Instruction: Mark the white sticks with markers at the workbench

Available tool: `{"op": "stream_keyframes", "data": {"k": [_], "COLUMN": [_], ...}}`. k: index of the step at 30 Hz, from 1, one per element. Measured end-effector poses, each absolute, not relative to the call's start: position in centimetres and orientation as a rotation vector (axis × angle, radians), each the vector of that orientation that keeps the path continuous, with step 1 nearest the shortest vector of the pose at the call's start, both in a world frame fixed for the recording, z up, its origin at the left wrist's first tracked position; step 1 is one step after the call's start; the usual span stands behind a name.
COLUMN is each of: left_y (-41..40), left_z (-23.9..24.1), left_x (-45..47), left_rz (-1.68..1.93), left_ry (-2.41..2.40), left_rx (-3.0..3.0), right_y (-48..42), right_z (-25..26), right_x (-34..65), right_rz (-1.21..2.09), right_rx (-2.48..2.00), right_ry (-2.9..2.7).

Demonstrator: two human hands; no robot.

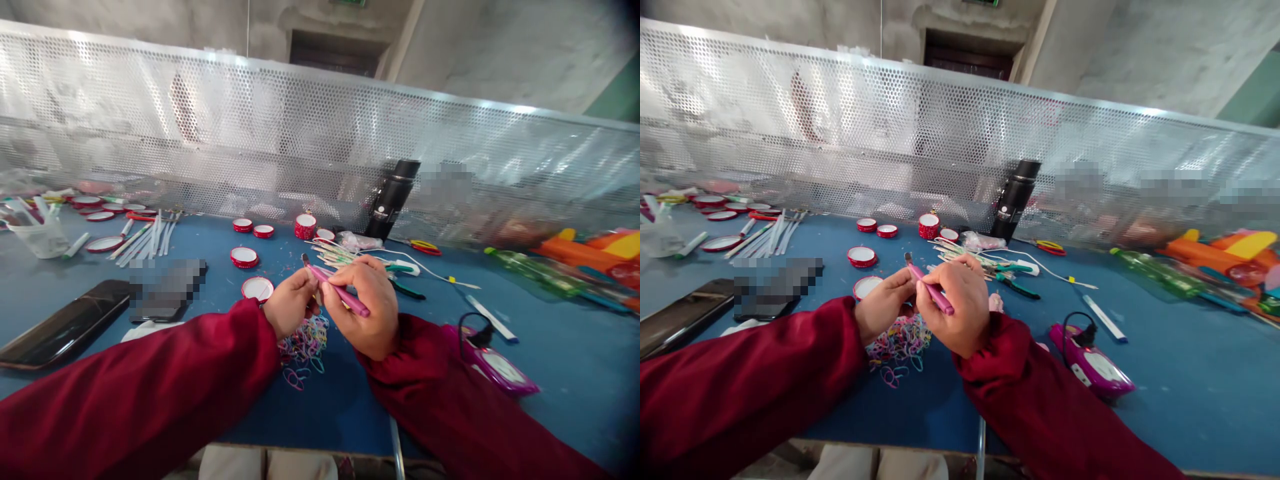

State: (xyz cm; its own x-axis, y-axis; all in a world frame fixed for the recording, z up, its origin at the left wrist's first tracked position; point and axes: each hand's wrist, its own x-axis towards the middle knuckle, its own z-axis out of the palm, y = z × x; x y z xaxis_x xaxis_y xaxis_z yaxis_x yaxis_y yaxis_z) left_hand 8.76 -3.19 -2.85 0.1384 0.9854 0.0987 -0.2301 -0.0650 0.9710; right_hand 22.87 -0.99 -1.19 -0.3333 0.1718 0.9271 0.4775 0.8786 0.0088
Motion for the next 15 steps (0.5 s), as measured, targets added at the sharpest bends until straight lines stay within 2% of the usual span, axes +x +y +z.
{"op": "stream_keyframes", "data": {"k": [15], "left_y": [-3.23], "left_z": [-2.53], "left_x": [8.77], "left_rz": [1.253], "left_ry": [0.872], "left_rx": [1.175], "right_y": [-1.14], "right_z": [-1.15], "right_x": [22.78], "right_rz": [-0.341], "right_rx": [-0.475], "right_ry": [-1.873]}}
